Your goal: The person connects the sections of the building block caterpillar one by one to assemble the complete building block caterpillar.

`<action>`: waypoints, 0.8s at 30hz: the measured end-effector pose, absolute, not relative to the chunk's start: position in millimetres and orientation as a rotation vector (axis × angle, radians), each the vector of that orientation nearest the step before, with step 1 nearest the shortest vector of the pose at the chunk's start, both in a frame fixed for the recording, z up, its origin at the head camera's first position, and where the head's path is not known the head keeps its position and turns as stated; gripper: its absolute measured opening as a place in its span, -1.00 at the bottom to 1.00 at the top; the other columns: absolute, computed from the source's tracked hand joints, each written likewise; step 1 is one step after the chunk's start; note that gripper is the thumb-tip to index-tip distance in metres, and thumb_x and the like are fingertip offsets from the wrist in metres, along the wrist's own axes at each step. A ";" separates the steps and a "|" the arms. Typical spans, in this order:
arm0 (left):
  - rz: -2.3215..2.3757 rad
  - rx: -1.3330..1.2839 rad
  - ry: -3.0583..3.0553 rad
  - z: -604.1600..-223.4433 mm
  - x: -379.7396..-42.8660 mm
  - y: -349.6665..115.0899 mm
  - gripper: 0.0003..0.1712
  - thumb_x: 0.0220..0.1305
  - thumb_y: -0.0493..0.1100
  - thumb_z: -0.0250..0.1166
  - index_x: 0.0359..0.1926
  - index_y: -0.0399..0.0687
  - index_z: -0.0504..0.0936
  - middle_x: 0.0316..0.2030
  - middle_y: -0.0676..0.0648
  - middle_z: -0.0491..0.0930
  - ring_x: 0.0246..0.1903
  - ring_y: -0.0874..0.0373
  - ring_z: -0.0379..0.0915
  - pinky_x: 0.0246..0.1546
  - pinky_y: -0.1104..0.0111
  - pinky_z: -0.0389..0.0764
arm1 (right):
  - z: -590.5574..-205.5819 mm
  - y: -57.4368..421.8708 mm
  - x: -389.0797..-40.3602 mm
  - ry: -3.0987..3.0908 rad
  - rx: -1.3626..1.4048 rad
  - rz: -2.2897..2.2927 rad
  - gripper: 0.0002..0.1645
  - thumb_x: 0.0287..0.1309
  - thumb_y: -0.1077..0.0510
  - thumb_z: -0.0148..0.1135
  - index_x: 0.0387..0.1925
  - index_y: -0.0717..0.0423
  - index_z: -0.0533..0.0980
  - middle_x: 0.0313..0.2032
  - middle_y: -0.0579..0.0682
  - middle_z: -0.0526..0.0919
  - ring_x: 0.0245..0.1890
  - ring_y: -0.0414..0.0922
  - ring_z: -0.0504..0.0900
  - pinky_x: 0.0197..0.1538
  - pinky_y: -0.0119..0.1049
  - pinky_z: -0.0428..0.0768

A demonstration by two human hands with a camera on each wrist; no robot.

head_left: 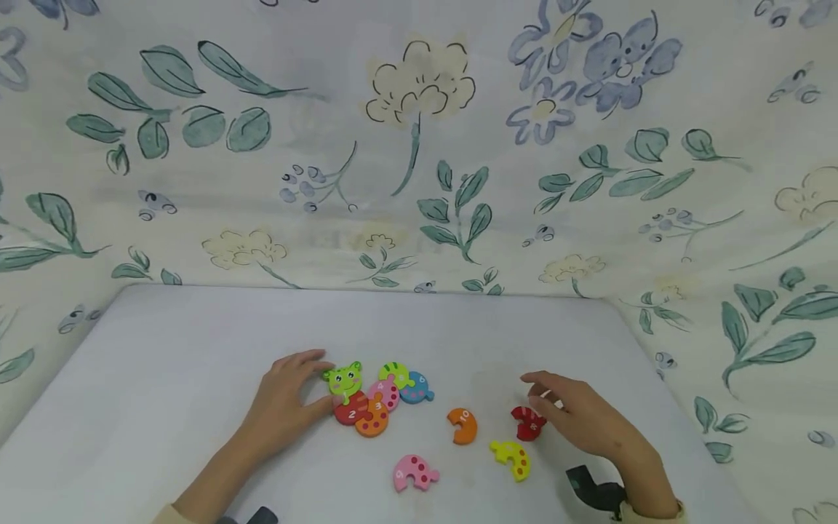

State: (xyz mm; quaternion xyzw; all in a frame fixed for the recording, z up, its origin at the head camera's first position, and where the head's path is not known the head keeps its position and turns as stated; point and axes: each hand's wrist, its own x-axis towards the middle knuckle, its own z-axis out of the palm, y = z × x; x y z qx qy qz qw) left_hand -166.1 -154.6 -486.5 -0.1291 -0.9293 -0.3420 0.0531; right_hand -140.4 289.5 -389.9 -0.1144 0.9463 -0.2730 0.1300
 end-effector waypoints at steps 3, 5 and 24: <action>-1.025 -0.394 -2.826 -485.5 -165.5 -156.9 -0.39 0.18 0.03 0.57 0.21 -0.06 0.65 0.38 -0.20 0.45 0.39 -0.30 0.22 0.33 -0.37 0.21 | -393.3 294.4 -140.9 2.711 -0.235 -0.736 -0.49 0.32 0.18 0.39 0.28 0.12 0.55 -0.04 -0.02 0.68 -0.11 -0.07 0.65 -0.18 -0.20 0.75; -1.028 -0.395 -2.821 -485.1 -166.0 -157.2 -0.38 0.19 0.04 0.57 0.21 -0.06 0.65 0.39 -0.20 0.45 0.40 -0.30 0.21 0.34 -0.36 0.20 | -397.7 293.8 -142.3 2.691 -0.174 -0.713 -0.44 0.21 0.19 0.49 0.24 0.09 0.57 -0.05 -0.03 0.67 -0.14 -0.08 0.64 -0.16 -0.15 0.76; -1.070 -0.373 -2.837 -488.6 -166.3 -155.6 -0.39 0.20 0.04 0.56 0.23 -0.03 0.64 0.41 -0.16 0.43 0.42 -0.26 0.18 0.36 -0.34 0.18 | -398.1 264.4 -135.3 2.747 -0.128 -0.432 -0.51 -0.05 0.08 0.69 -0.09 -0.02 0.62 -0.22 -0.10 0.57 -0.23 -0.12 0.56 -0.06 -0.07 0.74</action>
